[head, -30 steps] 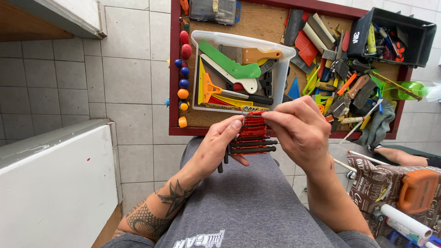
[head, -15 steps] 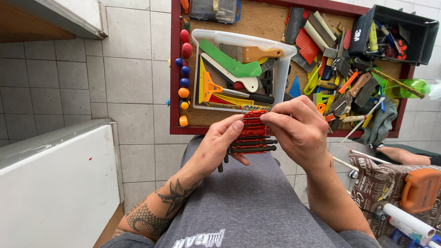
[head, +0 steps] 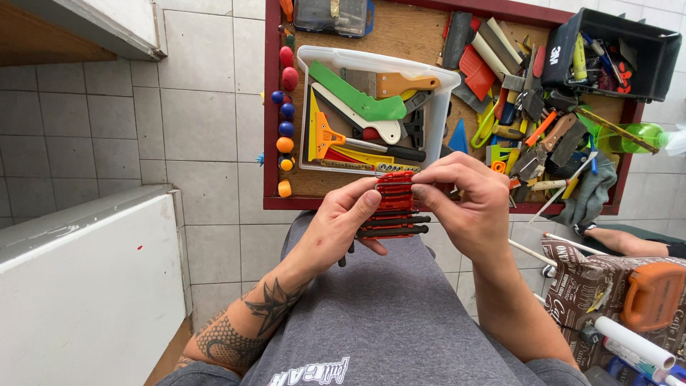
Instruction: The person stands at a wall-mounted tool board and sorts various hand tools. They move items between a white plastic bin and the board, then pick up a red multi-tool, open and close its components, and place it back on the board.
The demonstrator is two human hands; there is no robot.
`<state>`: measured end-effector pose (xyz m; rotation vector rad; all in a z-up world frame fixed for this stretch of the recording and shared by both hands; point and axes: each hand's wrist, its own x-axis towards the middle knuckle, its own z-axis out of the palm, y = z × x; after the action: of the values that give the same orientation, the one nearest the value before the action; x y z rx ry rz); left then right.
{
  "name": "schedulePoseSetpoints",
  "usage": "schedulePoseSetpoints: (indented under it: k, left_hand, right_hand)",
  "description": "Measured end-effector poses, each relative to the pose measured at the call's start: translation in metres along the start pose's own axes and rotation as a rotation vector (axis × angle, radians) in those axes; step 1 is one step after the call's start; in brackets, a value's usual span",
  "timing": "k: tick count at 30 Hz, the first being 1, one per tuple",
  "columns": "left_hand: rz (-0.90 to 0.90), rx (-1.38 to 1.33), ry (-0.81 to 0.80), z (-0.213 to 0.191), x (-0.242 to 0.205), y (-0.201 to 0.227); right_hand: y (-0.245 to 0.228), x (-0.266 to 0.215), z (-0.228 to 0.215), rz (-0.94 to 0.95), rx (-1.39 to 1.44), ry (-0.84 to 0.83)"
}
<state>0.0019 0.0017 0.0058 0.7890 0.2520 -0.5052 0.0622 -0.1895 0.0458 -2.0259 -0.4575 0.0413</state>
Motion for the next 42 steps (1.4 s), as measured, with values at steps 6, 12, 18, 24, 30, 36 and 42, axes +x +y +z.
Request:
schedulePoseSetpoints:
  k: [6, 12, 18, 24, 30, 36, 42]
  left_hand:
    - [-0.002, 0.009, 0.001, -0.003, 0.002, -0.005]
    - [-0.003, 0.013, 0.007, -0.004, 0.003, -0.006]
    - [0.0, 0.025, 0.018, -0.004, 0.003, -0.004]
    - [0.022, 0.076, 0.007, -0.013, 0.01, -0.01]
    - [0.042, 0.071, 0.014, -0.014, 0.013, -0.015]
    - [0.069, 0.096, 0.014, -0.011, 0.014, -0.013]
    - [0.074, 0.081, 0.017, -0.012, 0.014, -0.019]
  right_hand:
    - [0.011, -0.006, 0.002, 0.209, 0.197, 0.016]
    - [0.022, -0.004, 0.007, 0.261, 0.367, -0.101]
    - [0.028, -0.007, 0.015, 0.274, 0.523, -0.071]
    - [0.026, -0.006, 0.023, 0.285, 0.573, -0.028]
    - [0.032, -0.006, 0.021, 0.247, 0.514, -0.027]
    - [0.025, -0.005, 0.023, 0.264, 0.525, 0.016]
    - [0.027, -0.005, 0.02, 0.296, 0.512, -0.006]
